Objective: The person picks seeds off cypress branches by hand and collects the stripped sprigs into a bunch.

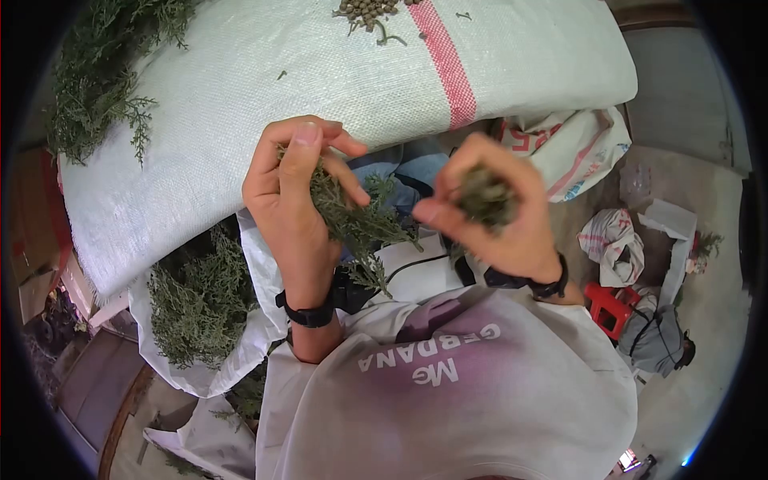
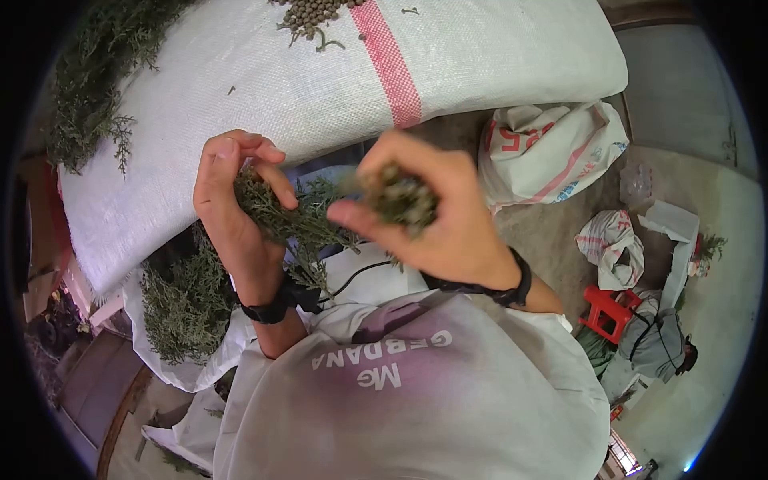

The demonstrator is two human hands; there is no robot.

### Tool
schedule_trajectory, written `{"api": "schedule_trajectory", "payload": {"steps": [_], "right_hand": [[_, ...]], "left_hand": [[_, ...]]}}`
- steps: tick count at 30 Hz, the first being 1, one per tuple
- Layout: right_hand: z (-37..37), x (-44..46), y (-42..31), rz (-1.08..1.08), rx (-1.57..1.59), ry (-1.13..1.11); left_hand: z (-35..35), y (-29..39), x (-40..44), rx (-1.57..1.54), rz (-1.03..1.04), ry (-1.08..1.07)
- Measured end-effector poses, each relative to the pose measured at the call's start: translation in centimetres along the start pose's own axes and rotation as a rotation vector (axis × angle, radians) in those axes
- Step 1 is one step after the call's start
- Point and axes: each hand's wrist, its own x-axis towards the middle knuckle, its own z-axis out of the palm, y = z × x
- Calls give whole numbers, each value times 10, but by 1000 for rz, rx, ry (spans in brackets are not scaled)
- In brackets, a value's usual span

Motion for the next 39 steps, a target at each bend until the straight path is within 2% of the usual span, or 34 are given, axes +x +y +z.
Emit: {"api": "schedule_trajectory", "payload": {"steps": [4,9,12,17,21,25,29,32,36,39], "right_hand": [[17,0,4,79,-72,-139],[33,8,22,3,66,-51],[22,11,15,34,-70,-21],[16,7,23,37,-270,-168],[7,5,22,-11,-278,-75],[-2,1,21,-12,-209,55],[-14,-1,17,97,-142,69],[-20,2,13,351,174,83],[-25,2,21,364,362,60],[-26,1,23,351,398,15]], "left_hand": [[2,-2,-4,-39,21,-31],[-4,-6,-5,-27,9,-84],[-8,-3,-8,-384,29,-207],[-10,-8,-7,-559,8,-275],[-14,-7,-6,-339,-8,-277],[-8,-9,-6,4,120,-335],[11,-1,-17,71,92,-316],[13,1,-20,111,-29,-257],[27,15,-24,187,-210,-157],[12,6,-20,156,-239,-235]]}}
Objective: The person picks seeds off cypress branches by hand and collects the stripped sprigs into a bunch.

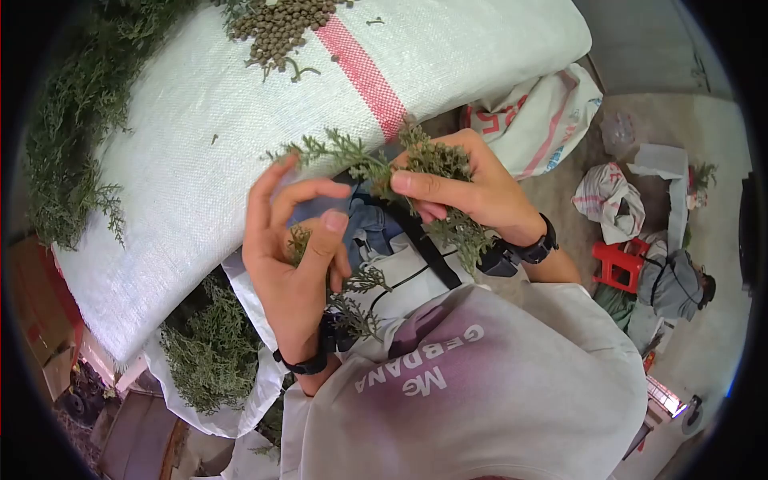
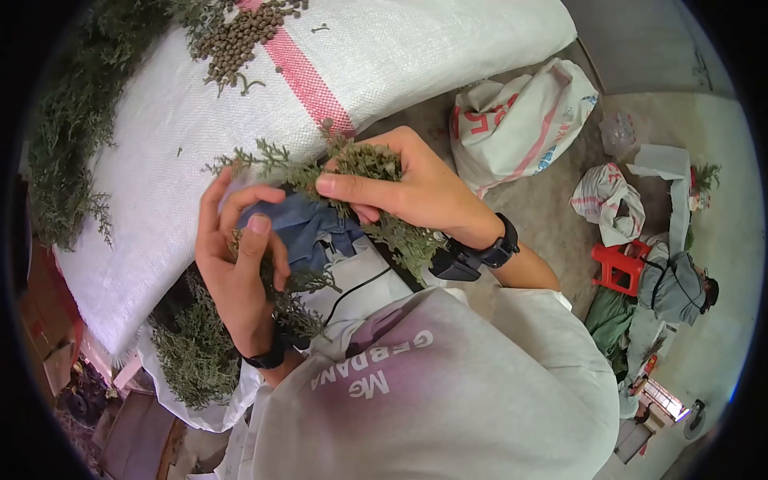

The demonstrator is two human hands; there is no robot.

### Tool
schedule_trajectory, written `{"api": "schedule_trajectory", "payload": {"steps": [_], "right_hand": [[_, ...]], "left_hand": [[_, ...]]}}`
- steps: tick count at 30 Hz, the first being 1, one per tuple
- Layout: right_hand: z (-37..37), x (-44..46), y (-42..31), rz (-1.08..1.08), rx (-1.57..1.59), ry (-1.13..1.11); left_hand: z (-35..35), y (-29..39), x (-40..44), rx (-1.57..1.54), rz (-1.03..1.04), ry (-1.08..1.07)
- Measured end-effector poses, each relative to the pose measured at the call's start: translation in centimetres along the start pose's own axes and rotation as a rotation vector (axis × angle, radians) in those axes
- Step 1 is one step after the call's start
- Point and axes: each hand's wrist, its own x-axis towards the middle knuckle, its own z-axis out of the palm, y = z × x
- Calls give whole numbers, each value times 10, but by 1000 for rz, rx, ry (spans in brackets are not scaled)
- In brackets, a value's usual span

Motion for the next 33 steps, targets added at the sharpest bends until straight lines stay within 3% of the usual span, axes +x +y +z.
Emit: {"api": "schedule_trajectory", "payload": {"steps": [10,14,22,25,26,29,33], "right_hand": [[9,0,2,57,-72,-134],[11,0,-8,25,-44,-42],[-11,11,-49,-201,-125,340],[-25,25,-74,-280,-546,324],[-29,36,-73,-282,-546,325],[-46,66,-69,-547,-957,357],[-51,93,-91,-515,-1393,435]], "left_hand": [[2,-4,13,-31,20,155],[2,3,12,-24,60,220],[-3,1,11,-10,25,45],[-8,-11,10,-129,183,66],[-11,-12,9,-129,185,65],[-15,-15,10,-85,183,89],[-17,-15,10,-47,257,107]]}}
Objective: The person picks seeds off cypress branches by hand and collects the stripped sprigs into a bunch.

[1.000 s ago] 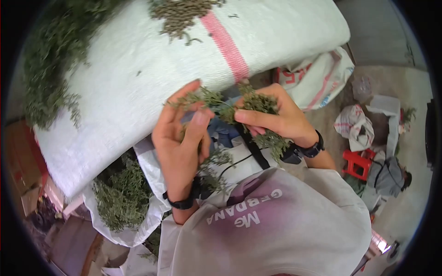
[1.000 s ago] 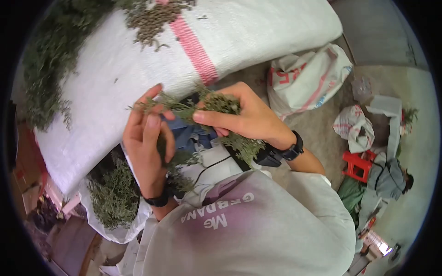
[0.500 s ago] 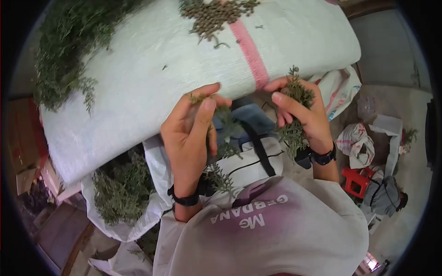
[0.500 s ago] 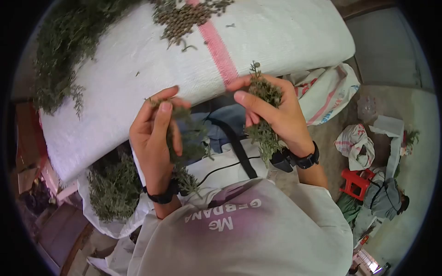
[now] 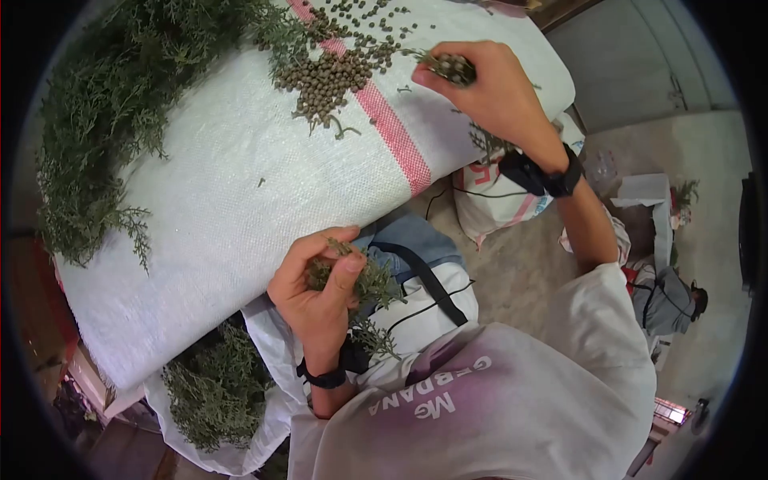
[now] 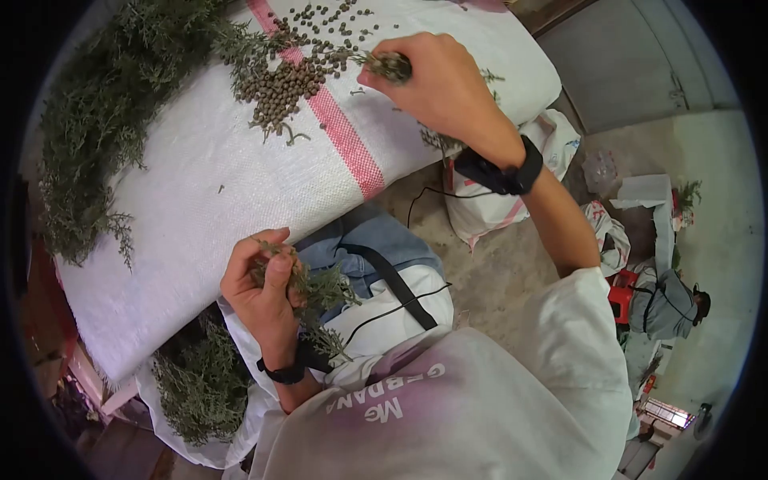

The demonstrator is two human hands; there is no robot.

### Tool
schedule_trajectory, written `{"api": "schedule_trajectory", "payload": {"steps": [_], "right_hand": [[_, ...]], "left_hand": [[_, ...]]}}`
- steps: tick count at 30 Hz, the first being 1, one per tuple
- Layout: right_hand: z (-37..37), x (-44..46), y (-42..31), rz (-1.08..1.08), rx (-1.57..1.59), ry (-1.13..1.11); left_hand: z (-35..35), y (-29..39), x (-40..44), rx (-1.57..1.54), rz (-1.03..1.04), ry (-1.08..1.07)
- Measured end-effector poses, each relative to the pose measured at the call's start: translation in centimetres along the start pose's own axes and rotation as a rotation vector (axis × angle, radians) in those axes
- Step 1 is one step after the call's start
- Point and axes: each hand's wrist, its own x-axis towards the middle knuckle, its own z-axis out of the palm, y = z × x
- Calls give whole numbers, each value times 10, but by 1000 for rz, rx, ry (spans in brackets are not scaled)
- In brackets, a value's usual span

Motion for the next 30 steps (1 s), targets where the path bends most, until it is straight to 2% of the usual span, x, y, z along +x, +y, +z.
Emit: {"api": "schedule_trajectory", "payload": {"steps": [5,9,12,16,20,25,29,30], "right_hand": [[10,29,-4,-28,-3,3],[20,33,-16,-57,-132,45],[28,33,-14,-8,-138,36],[31,35,-4,-82,-152,83],[27,37,-13,-121,-93,53],[18,35,-13,-136,-26,65],[1,9,-32,-54,184,82],[2,1,-34,-41,336,62]], "left_hand": [[-11,-10,-2,-105,-6,-52],[-10,-10,1,-99,81,-63],[-1,2,5,-243,9,15],[0,6,4,-200,-158,57],[7,7,5,-143,-133,113],[5,8,5,-126,-177,84],[8,8,7,-174,-217,48],[9,9,8,-188,-249,14]]}}
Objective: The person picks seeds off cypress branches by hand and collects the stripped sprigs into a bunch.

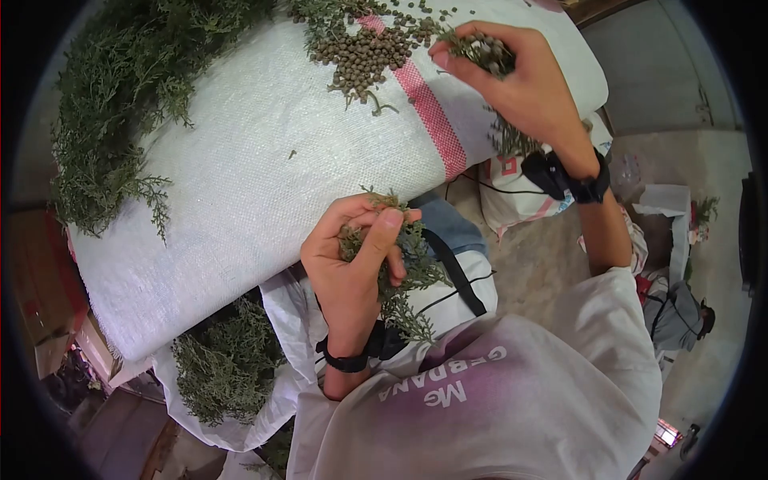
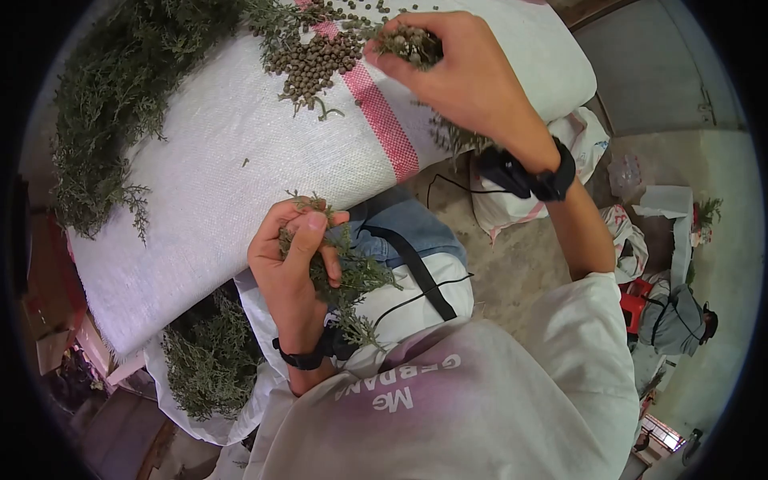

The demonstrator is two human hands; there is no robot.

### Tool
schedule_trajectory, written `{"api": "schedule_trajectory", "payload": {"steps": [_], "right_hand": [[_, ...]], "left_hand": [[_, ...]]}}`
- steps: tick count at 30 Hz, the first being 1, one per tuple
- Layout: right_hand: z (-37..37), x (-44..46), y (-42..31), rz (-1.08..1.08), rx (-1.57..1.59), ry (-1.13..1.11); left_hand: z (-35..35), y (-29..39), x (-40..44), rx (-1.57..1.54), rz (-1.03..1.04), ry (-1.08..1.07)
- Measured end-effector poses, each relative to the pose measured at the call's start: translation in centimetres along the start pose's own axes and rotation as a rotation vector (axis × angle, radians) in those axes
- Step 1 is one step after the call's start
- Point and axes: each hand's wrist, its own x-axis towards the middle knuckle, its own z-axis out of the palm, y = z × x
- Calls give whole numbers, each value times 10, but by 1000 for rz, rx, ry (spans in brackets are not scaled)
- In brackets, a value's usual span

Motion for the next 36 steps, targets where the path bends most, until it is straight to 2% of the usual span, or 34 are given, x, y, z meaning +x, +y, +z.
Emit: {"api": "schedule_trajectory", "payload": {"steps": [3,6,11,15,18,23,26,36], "right_hand": [[0,-26,-14,48,307,-33],[-5,-51,-47,470,745,-311],[9,-76,-52,534,862,-292],[19,-85,-51,598,1014,-313],[24,-90,-56,649,1182,-265],[33,-100,-58,626,1242,-206],[38,-102,-61,588,1244,-173],[48,-105,-66,539,1149,-120]], "left_hand": [[6,3,-2,-19,-80,-60],[15,9,-5,85,-92,-78],[20,3,-9,2,-8,-16],[22,-1,-10,91,62,35],[16,-7,-10,93,177,-63],[17,-9,-11,106,210,-18],[17,-11,-11,144,302,-15],[13,-9,-13,250,335,51]]}}
